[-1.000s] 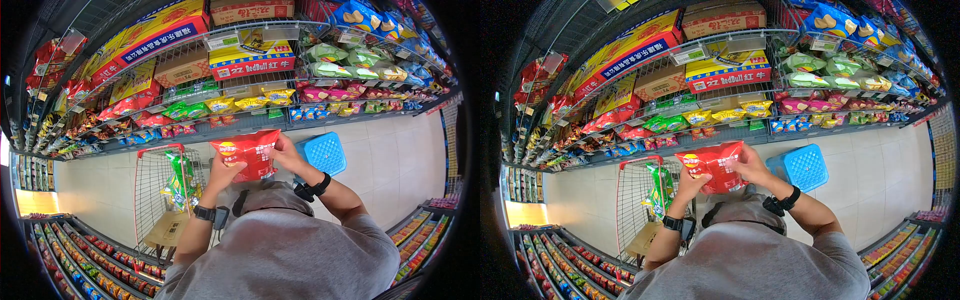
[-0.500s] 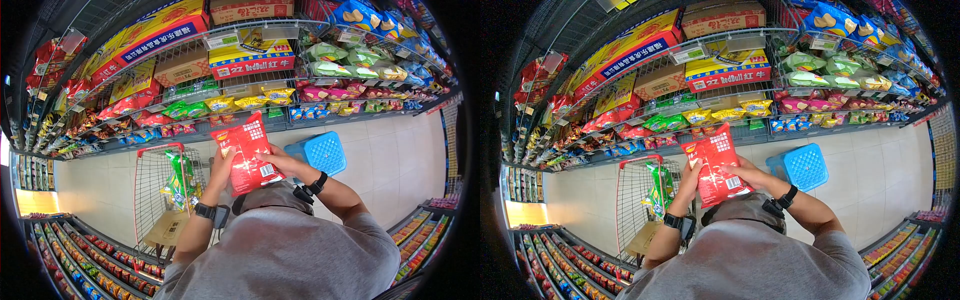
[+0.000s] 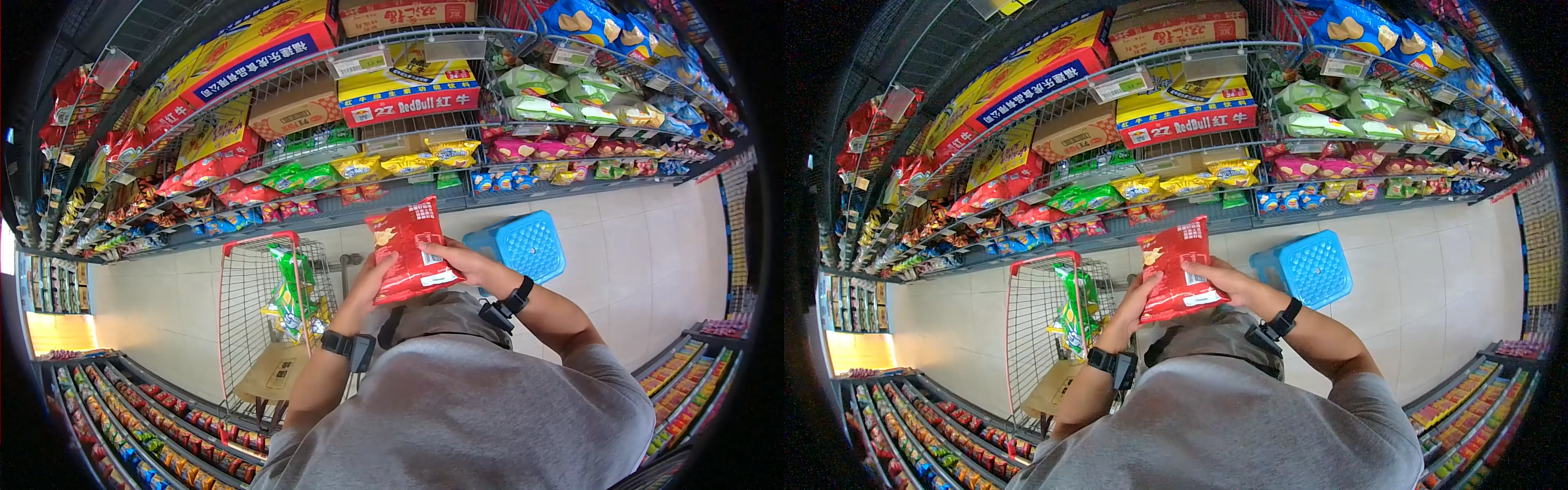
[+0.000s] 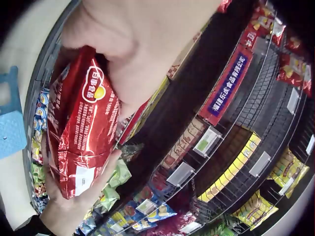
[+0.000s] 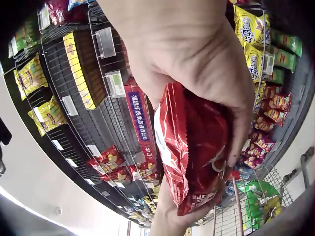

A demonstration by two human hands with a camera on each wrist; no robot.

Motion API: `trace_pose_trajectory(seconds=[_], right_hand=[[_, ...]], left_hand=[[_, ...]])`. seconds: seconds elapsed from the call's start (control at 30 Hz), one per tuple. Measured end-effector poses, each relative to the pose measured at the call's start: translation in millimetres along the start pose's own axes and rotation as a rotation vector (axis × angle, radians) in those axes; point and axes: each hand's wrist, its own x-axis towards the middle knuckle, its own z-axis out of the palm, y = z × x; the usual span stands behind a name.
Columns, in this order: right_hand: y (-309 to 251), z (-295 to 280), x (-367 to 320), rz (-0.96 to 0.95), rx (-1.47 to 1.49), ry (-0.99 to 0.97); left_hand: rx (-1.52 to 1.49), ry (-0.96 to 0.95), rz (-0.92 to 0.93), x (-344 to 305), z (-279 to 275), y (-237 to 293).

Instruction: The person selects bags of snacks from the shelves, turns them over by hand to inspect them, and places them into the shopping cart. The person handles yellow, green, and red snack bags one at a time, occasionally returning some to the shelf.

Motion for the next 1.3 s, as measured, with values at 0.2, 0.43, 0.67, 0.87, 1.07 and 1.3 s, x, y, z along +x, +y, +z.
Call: trace_pose_trajectory(seconds=[0.2, 0.43, 0.67, 0.87, 1.07, 1.3], right_hand=[[4.6, -5.4, 5.5, 0.019, 0.024, -0.008], [8.2, -10.4, 7.8, 0.023, 0.048, -0.01], [7.1, -11.9, 2.8, 0.043, 0.038, 0.002], [10.3, -19.6, 6.8, 0.033, 0.054, -0.005], [8.2, -13.2, 7.6, 0.048, 0.052, -0.004], [13.1, -7.3, 25.2, 0.088, 0.168, -0.037]], left_hand=[[-0.014, -0.01, -0.03, -1.9, 0.9, 4.0], [-0.009, -0.012, -0.055, -3.8, 1.3, 4.0], [0.005, -0.01, -0.054, -2.4, 2.5, -0.3], [0.01, -0.01, -0.038, 5.0, -1.6, -8.1], [0.001, 0.007, -0.035, 2.4, -3.4, -7.2], [-0.068, 0.032, 0.041, -3.3, -16.1, -11.4]])
